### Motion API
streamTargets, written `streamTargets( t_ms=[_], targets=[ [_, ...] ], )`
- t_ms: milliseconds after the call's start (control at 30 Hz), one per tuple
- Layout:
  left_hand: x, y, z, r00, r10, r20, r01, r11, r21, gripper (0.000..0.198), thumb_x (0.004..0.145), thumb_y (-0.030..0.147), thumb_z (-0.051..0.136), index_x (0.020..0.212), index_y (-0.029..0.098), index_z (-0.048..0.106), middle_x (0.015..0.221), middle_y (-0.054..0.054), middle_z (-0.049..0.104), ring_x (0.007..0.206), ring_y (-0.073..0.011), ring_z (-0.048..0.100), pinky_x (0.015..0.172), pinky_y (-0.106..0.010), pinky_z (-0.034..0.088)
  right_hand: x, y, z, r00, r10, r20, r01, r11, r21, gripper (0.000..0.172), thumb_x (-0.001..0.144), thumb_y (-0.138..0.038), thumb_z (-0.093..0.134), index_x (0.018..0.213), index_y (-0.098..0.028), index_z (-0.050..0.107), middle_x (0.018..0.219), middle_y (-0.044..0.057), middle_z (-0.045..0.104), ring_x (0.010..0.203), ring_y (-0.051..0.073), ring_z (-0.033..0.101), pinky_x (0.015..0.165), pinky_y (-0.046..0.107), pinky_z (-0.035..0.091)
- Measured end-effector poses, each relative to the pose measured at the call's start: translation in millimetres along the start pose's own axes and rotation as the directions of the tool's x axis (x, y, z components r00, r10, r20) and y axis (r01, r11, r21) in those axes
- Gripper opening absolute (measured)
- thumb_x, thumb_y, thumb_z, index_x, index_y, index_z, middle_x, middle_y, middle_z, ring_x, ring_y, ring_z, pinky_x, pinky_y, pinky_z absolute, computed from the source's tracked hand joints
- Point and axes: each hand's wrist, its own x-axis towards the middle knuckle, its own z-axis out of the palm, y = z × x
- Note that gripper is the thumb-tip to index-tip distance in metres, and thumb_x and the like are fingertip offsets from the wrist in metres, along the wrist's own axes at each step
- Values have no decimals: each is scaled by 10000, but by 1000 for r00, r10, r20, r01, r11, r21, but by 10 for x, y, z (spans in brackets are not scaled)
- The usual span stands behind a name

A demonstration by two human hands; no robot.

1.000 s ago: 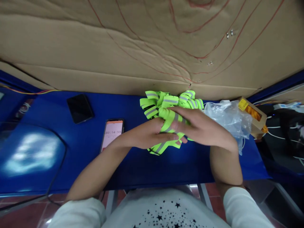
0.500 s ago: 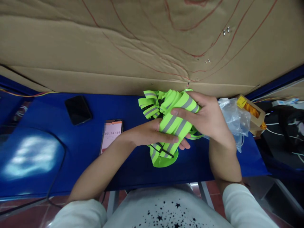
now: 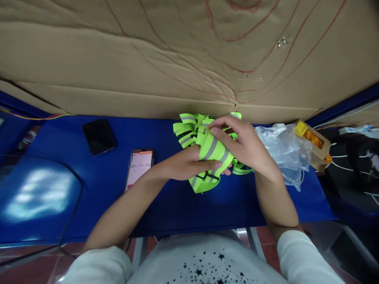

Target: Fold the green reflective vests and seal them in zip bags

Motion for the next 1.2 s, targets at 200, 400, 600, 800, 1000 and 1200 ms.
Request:
streamTargets(
  t_ms=[200,400,600,800,1000,1200],
  targets=[
    [-5,-15,-109,994,112,-9,-112,993,39,335,977,477,642,905,175,768,654,-13,670,806,-194,720,795,-285,569,-35,-26,52,922,105,374,-173,973,153,558,883,-461,760,1375,-240,617,1187,65,724,532,78,618,446,213,467],
    [-37,11,-166,995,-70,77,84,979,-184,343,853,455,786,1064,185,800,1022,-120,799,1085,-314,749,966,-411,583,-3,-27,147,926,244,289,-314,922,228,490,864,-477,777,1284,-238,696,1067,21,758,403,48,540,344,199,371],
    [-15,-11,-140,992,-78,95,106,932,-347,495,692,422,928,1111,191,799,1176,-125,787,1180,-350,720,1069,-474,551,-22,-92,111,989,149,-21,-145,982,119,409,894,-459,757,1239,-239,752,1105,24,767,741,139,703,612,242,545],
    [17,-25,-61,991,-117,68,131,957,-260,341,791,198,833,1128,189,785,1142,-90,796,1126,-266,737,1010,-401,575,-13,-80,2,992,81,-102,-78,997,26,295,930,-468,715,1099,-235,778,1012,14,782,908,179,710,825,278,548],
    [43,-252,-83,977,-212,32,211,920,-330,326,720,182,871,1032,164,780,988,-60,803,946,-211,751,910,-351,579,-11,-28,-4,990,125,-65,-125,992,2,327,930,-478,702,879,-157,743,791,0,688,729,140,603,679,256,452],
    [-33,-460,174,955,-284,-81,239,904,-355,391,691,247,913,1029,161,735,976,-54,771,908,-211,715,873,-373,567,-64,-1,19,986,164,38,-167,981,100,373,891,-479,737,716,-153,692,696,-27,614,671,109,523,634,247,387]
  ],
)
